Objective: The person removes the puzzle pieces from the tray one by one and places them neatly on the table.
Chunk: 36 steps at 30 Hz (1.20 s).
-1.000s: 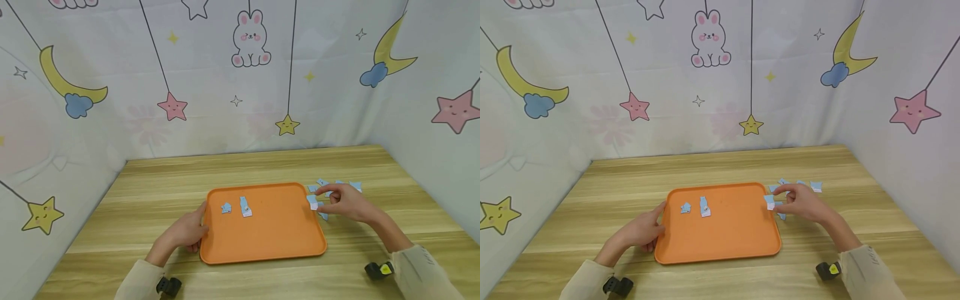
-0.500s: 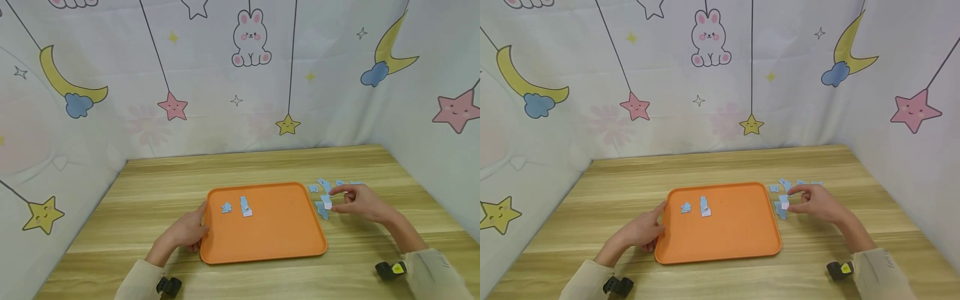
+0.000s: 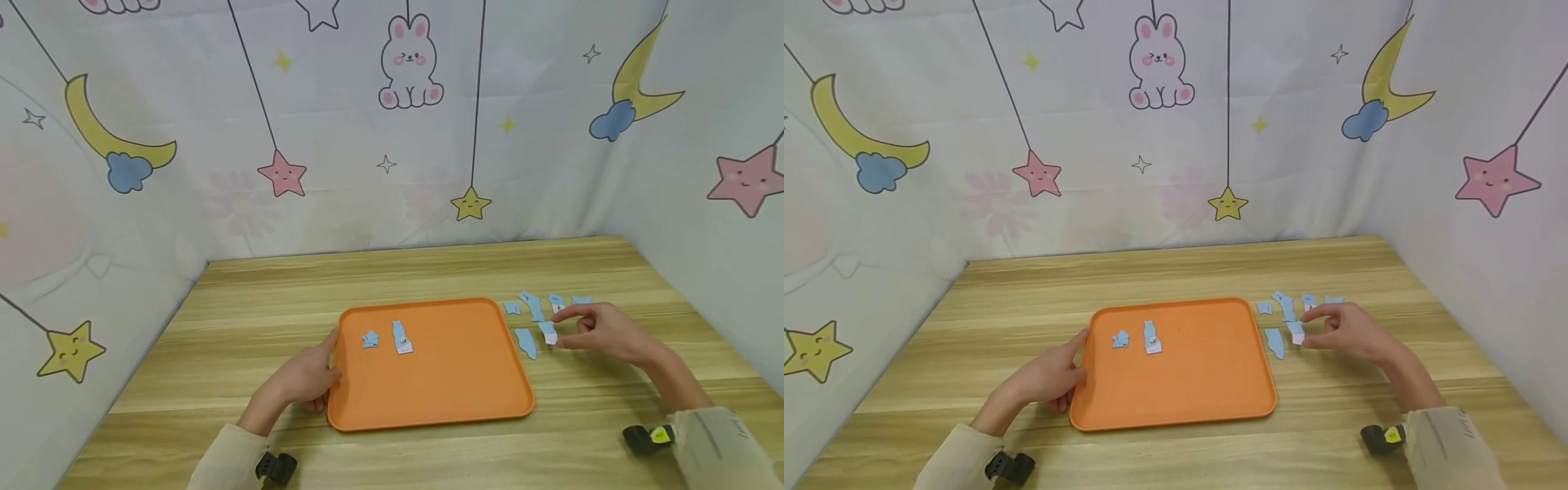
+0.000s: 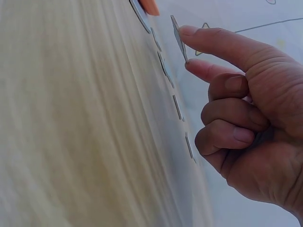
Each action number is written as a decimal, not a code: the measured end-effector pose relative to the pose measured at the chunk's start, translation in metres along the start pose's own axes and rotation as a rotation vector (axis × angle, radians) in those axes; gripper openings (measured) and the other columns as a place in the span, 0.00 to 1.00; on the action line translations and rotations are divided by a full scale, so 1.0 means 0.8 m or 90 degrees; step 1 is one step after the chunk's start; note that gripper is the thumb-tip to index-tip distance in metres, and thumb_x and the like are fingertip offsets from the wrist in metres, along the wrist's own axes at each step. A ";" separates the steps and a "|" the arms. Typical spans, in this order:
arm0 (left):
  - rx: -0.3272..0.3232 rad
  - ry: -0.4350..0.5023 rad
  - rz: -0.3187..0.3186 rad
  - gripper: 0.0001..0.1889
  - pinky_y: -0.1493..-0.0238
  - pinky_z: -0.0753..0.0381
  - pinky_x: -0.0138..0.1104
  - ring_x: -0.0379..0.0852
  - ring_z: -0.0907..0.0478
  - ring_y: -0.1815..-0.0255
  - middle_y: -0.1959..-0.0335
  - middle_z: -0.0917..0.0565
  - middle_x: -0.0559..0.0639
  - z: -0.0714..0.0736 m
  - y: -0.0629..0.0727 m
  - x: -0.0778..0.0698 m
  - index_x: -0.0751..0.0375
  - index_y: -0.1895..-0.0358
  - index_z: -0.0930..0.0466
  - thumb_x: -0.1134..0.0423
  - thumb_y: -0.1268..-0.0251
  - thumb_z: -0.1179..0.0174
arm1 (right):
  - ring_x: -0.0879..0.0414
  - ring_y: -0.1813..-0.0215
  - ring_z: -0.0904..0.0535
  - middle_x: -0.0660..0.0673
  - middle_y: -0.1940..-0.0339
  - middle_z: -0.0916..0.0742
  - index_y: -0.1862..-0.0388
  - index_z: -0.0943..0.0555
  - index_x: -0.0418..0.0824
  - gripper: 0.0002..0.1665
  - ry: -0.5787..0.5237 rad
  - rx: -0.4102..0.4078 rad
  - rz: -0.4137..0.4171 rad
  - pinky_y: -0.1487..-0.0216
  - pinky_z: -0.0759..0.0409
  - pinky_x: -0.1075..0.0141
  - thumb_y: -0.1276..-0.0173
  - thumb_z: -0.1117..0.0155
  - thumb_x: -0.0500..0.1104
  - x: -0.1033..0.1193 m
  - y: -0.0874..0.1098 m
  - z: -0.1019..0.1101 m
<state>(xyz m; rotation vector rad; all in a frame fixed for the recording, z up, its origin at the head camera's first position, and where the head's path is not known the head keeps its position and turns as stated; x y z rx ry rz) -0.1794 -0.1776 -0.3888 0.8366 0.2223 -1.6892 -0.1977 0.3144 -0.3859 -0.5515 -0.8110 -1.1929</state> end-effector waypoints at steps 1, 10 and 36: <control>0.000 0.000 -0.001 0.41 0.86 0.20 0.36 0.42 0.24 0.91 0.86 0.19 0.53 0.000 0.000 0.000 0.66 0.13 0.59 0.70 0.23 0.49 | 0.66 0.77 0.44 0.57 0.81 0.39 0.41 0.17 0.29 0.27 -0.003 0.002 -0.003 0.78 0.38 0.69 0.34 0.23 0.42 -0.001 0.000 0.000; -0.003 0.004 0.001 0.41 0.86 0.19 0.37 0.42 0.24 0.91 0.86 0.19 0.53 0.000 0.000 0.000 0.66 0.13 0.57 0.71 0.24 0.49 | 0.66 0.78 0.43 0.57 0.81 0.37 0.39 0.18 0.28 0.29 0.012 0.015 -0.017 0.78 0.39 0.69 0.34 0.23 0.41 -0.009 -0.002 0.001; -0.003 0.003 0.001 0.41 0.87 0.20 0.36 0.42 0.25 0.91 0.86 0.19 0.53 0.000 0.002 -0.002 0.66 0.13 0.57 0.70 0.24 0.49 | 0.66 0.79 0.45 0.57 0.81 0.39 0.40 0.16 0.29 0.27 0.061 0.015 0.001 0.77 0.41 0.70 0.35 0.22 0.41 -0.013 -0.002 -0.001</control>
Point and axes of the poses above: each hand's wrist, its own y-axis away from the middle knuckle, its own z-axis out of the back of the hand, x = y × z, the point moved 4 cm from there along -y, towards the middle knuckle
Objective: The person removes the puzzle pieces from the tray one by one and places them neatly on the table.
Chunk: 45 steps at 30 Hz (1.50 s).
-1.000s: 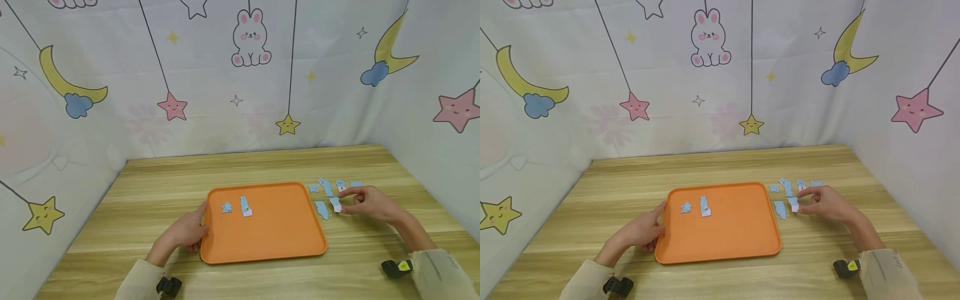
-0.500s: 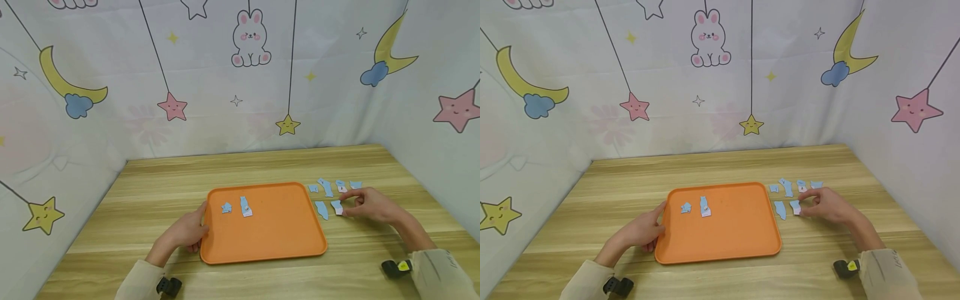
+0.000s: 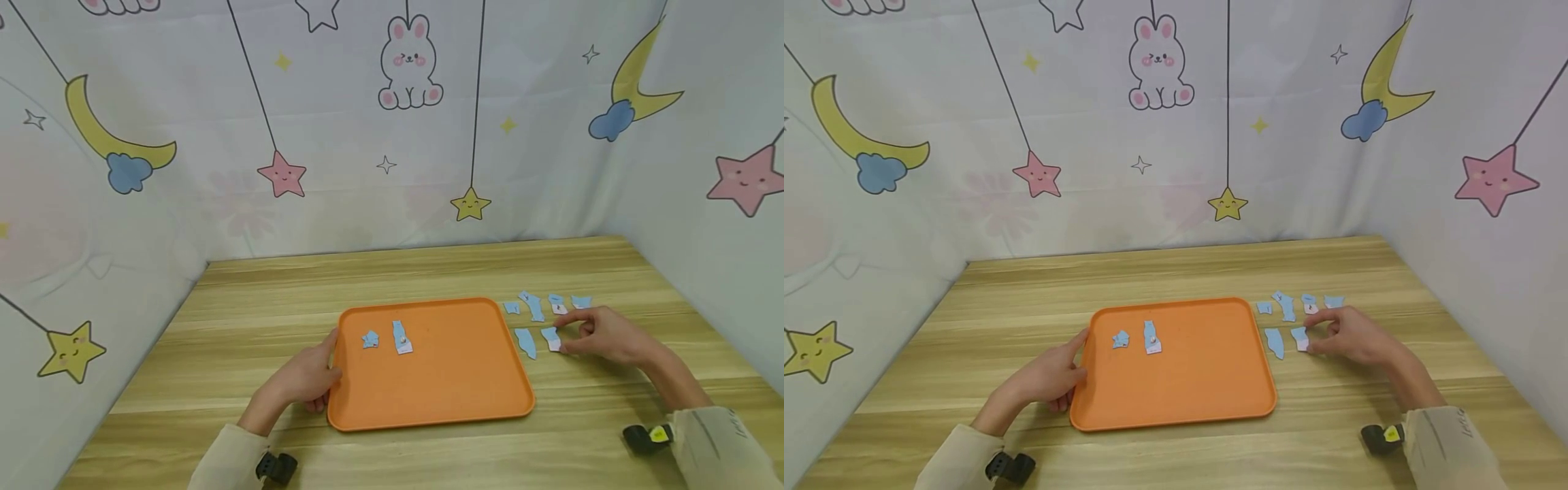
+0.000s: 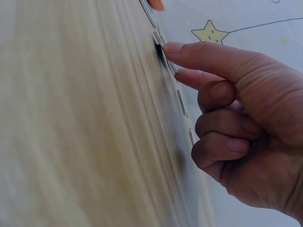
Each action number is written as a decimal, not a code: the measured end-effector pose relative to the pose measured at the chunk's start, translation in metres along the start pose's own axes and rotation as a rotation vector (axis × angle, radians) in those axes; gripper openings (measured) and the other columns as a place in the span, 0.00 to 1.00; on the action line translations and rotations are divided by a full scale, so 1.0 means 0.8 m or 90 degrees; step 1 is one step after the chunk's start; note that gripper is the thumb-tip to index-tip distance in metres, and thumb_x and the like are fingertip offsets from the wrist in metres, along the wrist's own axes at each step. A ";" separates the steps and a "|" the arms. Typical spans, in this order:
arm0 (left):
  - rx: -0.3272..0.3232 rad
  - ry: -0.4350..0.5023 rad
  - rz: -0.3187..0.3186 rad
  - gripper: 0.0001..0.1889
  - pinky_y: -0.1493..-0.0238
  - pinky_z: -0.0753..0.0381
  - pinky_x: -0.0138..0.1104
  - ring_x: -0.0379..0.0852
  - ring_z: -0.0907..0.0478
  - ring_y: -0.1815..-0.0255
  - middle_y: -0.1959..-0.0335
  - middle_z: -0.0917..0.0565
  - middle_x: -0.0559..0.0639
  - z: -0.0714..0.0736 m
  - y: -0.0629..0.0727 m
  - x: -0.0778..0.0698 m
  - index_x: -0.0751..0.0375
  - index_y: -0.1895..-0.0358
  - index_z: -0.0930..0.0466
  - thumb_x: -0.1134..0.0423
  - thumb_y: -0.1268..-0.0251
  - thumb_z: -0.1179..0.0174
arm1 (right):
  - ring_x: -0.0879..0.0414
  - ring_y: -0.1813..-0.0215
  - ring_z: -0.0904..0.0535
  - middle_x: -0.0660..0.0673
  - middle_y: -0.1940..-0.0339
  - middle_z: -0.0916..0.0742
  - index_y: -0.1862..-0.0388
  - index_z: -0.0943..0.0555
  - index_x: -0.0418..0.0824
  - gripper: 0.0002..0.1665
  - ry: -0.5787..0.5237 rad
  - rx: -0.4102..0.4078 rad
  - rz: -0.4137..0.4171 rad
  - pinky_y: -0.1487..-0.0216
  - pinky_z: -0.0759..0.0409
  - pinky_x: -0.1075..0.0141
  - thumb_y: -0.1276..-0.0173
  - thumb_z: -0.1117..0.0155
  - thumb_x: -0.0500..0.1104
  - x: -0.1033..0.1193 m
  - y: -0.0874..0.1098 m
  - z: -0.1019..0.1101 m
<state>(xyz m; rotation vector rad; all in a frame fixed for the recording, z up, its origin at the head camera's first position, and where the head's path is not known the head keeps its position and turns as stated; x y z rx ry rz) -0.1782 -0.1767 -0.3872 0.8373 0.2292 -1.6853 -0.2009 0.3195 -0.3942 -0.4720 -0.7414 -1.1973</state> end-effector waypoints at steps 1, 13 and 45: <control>0.000 0.000 0.000 0.41 0.87 0.20 0.36 0.42 0.25 0.91 0.86 0.19 0.53 0.000 0.000 0.000 0.66 0.13 0.57 0.70 0.24 0.49 | 0.66 0.78 0.45 0.57 0.81 0.39 0.41 0.16 0.29 0.27 0.000 0.000 0.001 0.77 0.41 0.70 0.35 0.22 0.41 0.000 0.000 0.000; 0.002 0.002 -0.004 0.41 0.87 0.20 0.37 0.42 0.25 0.91 0.86 0.19 0.53 -0.001 -0.001 0.003 0.65 0.13 0.58 0.70 0.23 0.50 | 0.66 0.78 0.46 0.56 0.81 0.39 0.37 0.18 0.28 0.30 0.000 0.005 -0.003 0.77 0.41 0.70 0.34 0.23 0.42 0.001 0.000 0.000; 0.003 -0.007 0.000 0.41 0.86 0.20 0.36 0.42 0.25 0.91 0.85 0.19 0.53 0.000 -0.003 0.005 0.67 0.13 0.58 0.70 0.23 0.49 | 0.66 0.80 0.43 0.56 0.81 0.34 0.31 0.21 0.30 0.36 0.003 -0.010 0.021 0.79 0.37 0.68 0.33 0.23 0.45 0.032 0.001 0.004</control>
Point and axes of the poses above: each hand's wrist, its own y-axis away from the middle knuckle, its own z-axis out of the back of the hand, x = y × z, the point moved 4 cm from there along -y, towards the middle knuckle
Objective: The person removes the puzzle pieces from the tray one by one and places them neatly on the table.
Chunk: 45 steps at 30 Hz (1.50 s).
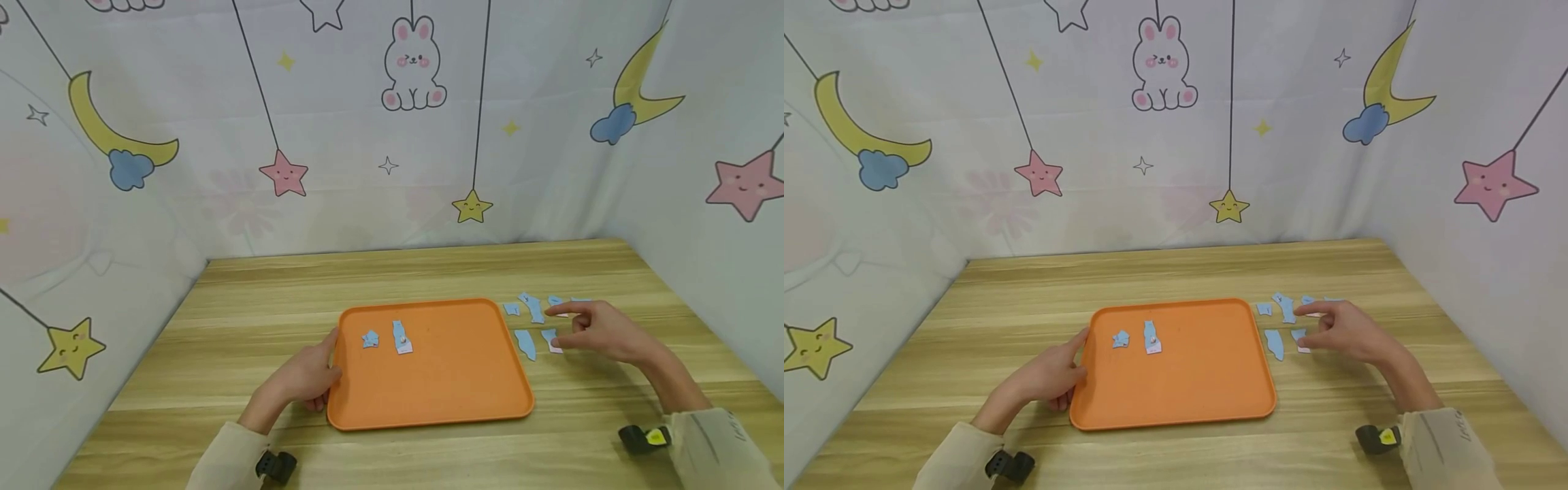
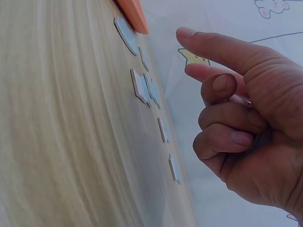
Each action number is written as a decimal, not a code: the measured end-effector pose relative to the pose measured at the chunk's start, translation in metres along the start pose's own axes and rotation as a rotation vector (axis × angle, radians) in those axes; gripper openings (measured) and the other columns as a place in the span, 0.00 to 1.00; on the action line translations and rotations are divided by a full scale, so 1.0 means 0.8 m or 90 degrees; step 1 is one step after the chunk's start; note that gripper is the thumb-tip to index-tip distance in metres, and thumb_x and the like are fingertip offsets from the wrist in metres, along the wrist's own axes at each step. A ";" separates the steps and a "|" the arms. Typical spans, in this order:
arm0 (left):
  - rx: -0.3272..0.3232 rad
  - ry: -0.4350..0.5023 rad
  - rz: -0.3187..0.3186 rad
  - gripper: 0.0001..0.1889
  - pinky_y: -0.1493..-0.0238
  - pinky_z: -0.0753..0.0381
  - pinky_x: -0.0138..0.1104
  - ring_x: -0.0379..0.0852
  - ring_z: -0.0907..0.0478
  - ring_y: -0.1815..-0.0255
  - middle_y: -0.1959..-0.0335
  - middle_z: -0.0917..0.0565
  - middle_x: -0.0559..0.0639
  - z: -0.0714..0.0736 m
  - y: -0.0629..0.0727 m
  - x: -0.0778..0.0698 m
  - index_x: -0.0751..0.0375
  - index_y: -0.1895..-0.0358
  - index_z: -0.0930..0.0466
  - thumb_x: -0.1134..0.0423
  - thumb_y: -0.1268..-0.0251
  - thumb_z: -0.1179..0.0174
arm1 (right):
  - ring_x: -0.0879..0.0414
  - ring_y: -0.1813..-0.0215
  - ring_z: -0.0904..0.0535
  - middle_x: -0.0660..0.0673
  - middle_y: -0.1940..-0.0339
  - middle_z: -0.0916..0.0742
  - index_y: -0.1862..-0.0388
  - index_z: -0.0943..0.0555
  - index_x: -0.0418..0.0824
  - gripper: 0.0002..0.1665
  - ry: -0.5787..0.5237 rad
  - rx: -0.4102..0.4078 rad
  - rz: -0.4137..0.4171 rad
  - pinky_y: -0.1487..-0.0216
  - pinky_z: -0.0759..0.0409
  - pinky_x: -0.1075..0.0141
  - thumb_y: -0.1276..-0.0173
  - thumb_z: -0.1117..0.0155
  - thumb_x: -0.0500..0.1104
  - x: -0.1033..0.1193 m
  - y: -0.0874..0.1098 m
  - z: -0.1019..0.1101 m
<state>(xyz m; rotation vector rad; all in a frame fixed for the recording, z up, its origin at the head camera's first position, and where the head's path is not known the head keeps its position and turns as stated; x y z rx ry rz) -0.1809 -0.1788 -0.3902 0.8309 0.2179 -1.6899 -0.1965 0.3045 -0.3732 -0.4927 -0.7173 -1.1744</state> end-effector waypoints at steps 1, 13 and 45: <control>0.000 0.001 0.000 0.41 0.86 0.20 0.36 0.42 0.25 0.91 0.85 0.19 0.53 0.000 0.000 0.000 0.67 0.13 0.58 0.70 0.23 0.49 | 0.66 0.80 0.43 0.56 0.81 0.34 0.31 0.21 0.30 0.36 -0.003 0.000 0.001 0.79 0.37 0.68 0.33 0.23 0.45 0.001 -0.001 -0.001; -0.001 -0.001 0.003 0.41 0.86 0.19 0.36 0.42 0.24 0.91 0.85 0.19 0.53 0.000 0.001 -0.001 0.67 0.13 0.58 0.70 0.22 0.49 | 0.65 0.78 0.40 0.55 0.80 0.31 0.32 0.20 0.32 0.34 -0.026 0.006 0.010 0.77 0.34 0.68 0.34 0.22 0.45 0.025 -0.018 -0.018; -0.001 -0.009 0.004 0.40 0.86 0.19 0.36 0.43 0.24 0.90 0.85 0.18 0.53 0.001 0.001 0.000 0.66 0.13 0.58 0.69 0.22 0.49 | 0.58 0.79 0.34 0.52 0.82 0.25 0.29 0.20 0.38 0.39 0.010 0.135 0.081 0.75 0.33 0.67 0.36 0.21 0.49 0.132 -0.115 -0.129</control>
Point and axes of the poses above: each hand's wrist, its own y-axis away from the middle knuckle, its own z-axis out of the back of the hand, x = y × z, the point moved 4 cm from there along -y, towards the middle knuckle
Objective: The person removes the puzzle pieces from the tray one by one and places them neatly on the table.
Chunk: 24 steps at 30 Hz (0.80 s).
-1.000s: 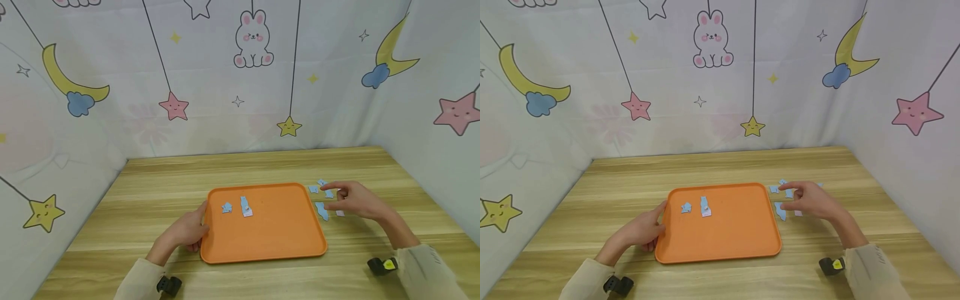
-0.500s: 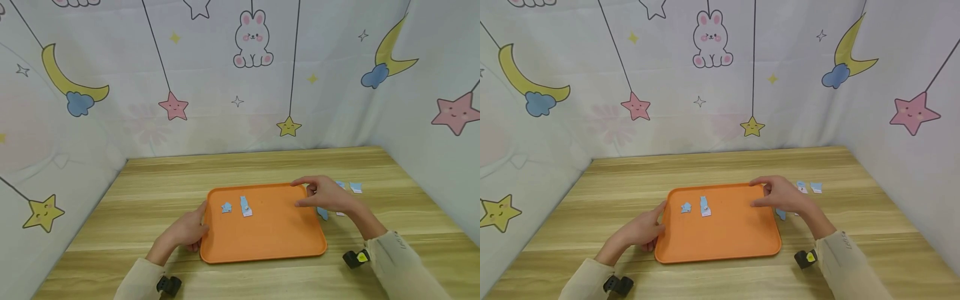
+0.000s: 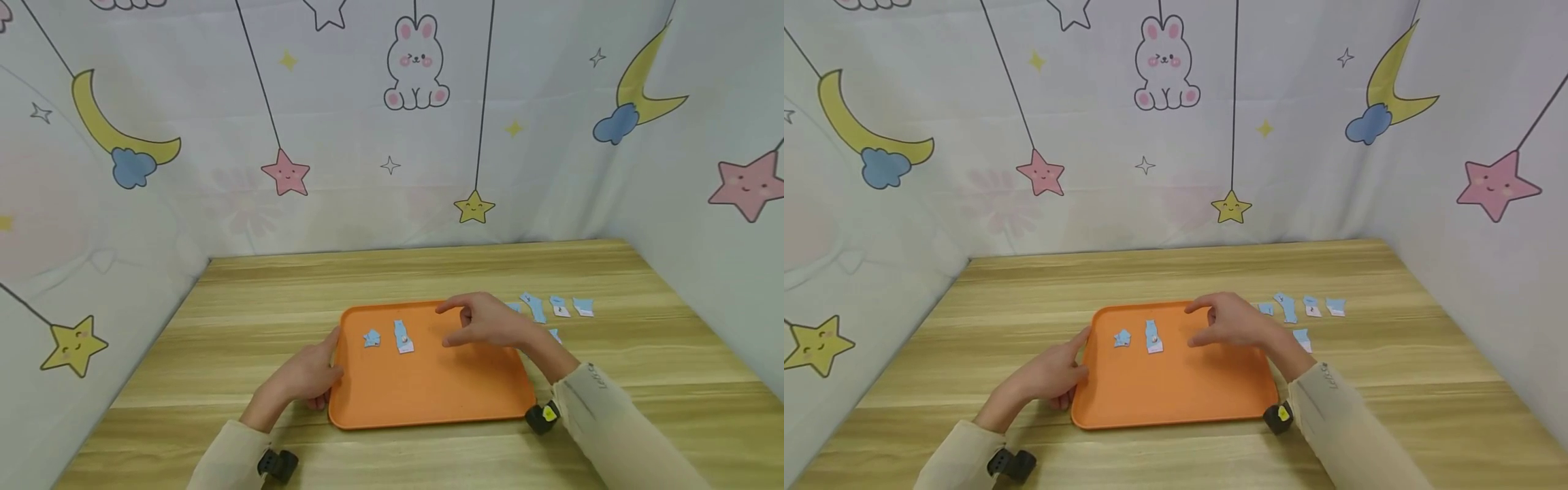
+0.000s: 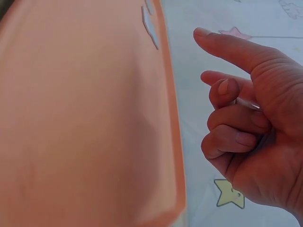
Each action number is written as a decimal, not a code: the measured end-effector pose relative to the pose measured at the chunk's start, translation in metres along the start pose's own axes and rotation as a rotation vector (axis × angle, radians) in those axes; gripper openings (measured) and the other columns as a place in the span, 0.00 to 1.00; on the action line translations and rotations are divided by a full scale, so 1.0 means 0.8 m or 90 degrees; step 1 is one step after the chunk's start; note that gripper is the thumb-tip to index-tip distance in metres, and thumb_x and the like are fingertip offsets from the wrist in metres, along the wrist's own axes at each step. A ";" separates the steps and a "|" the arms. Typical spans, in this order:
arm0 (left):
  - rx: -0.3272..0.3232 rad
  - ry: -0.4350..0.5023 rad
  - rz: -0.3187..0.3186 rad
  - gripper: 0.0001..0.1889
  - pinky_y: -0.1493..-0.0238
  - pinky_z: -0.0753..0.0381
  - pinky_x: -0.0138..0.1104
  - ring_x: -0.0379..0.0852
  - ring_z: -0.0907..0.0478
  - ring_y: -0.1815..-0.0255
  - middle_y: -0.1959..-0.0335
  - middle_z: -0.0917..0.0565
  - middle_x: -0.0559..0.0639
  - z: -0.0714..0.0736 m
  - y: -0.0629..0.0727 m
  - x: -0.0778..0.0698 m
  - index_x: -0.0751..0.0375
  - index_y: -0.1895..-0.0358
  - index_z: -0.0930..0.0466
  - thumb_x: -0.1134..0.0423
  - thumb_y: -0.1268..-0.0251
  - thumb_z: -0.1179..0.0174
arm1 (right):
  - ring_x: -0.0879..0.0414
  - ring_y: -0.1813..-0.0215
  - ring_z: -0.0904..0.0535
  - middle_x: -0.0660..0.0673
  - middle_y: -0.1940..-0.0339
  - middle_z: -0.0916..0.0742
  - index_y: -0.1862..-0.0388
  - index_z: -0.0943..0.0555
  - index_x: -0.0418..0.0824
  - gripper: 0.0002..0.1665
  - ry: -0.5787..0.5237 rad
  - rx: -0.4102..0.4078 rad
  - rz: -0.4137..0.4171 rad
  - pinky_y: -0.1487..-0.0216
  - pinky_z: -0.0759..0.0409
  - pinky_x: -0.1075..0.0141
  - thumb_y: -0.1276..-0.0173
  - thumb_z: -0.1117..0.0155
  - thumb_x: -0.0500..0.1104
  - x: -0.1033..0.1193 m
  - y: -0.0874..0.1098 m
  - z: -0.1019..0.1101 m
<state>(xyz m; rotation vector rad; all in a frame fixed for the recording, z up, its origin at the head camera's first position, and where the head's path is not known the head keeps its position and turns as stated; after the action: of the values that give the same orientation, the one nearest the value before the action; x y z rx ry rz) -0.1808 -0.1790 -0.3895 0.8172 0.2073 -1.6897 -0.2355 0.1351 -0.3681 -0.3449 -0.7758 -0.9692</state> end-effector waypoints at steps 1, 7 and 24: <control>0.000 0.000 0.002 0.40 0.86 0.19 0.36 0.43 0.24 0.90 0.85 0.19 0.53 0.000 0.000 0.000 0.66 0.13 0.58 0.69 0.22 0.49 | 0.59 0.79 0.35 0.52 0.82 0.25 0.29 0.20 0.39 0.39 0.002 0.003 -0.003 0.75 0.33 0.67 0.36 0.21 0.50 0.001 -0.003 -0.003; -0.001 0.001 0.001 0.40 0.86 0.19 0.36 0.43 0.24 0.91 0.85 0.18 0.53 0.001 0.000 0.000 0.66 0.13 0.58 0.69 0.22 0.49 | 0.59 0.80 0.38 0.54 0.83 0.29 0.29 0.20 0.41 0.38 0.013 0.028 -0.013 0.75 0.37 0.67 0.38 0.20 0.49 0.010 -0.024 -0.017; -0.012 0.013 0.000 0.42 0.86 0.19 0.36 0.41 0.24 0.91 0.85 0.18 0.53 0.001 -0.001 0.000 0.66 0.13 0.57 0.70 0.25 0.48 | 0.58 0.72 0.33 0.52 0.78 0.22 0.25 0.23 0.44 0.43 0.092 0.103 -0.012 0.70 0.35 0.66 0.38 0.17 0.48 0.021 -0.069 -0.047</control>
<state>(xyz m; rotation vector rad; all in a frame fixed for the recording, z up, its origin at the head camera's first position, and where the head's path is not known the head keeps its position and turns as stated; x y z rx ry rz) -0.1817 -0.1796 -0.3889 0.8210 0.2370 -1.6772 -0.2602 0.0731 -0.3853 -0.1255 -0.7206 -0.9315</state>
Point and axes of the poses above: each hand's wrist, its own y-axis away from the middle knuckle, its own z-axis out of the back of the hand, x = y × z, the point moved 4 cm from there along -y, towards the middle knuckle
